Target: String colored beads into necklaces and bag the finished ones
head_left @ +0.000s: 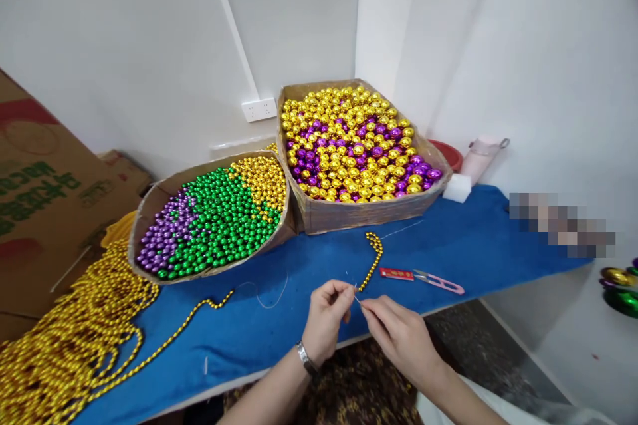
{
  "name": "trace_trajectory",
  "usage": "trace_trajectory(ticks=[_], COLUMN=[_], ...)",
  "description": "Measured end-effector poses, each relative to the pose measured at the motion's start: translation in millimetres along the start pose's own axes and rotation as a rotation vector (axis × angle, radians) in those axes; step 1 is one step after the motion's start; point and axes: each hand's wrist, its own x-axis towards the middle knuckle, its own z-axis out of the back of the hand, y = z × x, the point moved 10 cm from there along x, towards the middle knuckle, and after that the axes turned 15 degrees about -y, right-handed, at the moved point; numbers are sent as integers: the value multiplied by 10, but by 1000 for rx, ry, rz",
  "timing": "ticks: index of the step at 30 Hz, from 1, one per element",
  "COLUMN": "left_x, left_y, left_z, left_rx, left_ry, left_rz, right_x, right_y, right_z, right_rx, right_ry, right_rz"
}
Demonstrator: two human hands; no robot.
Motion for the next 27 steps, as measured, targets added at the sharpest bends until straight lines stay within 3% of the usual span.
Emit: trace_trajectory(ticks=[5, 7, 12, 17, 21, 24, 27], left_x=[44, 68, 170, 507, 706, 792, 909], left_y=[-74, -134, -507, -1243, -1761, -1808, -1589], left_z=[-111, -164, -454, -611, -474, -278, -29], left_rx=[-182, -267, -345, -465, -489, -314, 37], left_ry=[26, 19, 84, -29, -177, -275, -381], left_rz=[141, 188, 152, -47, -317, -474, -540], right_x=[-80, -48, 374, 1135, 1795, 2183, 2429], right_y=[-156, -156, -150, -86, 93, 223, 292], right_z=[-183, -181, 208, 685, 1108, 1438, 1677], right_rx=[491, 626, 447, 387, 383, 481, 553], right_ry=[124, 59, -312, -456, -478, -531, -595], right_rz=[-409, -459, -242, -123, -55, -19, -46])
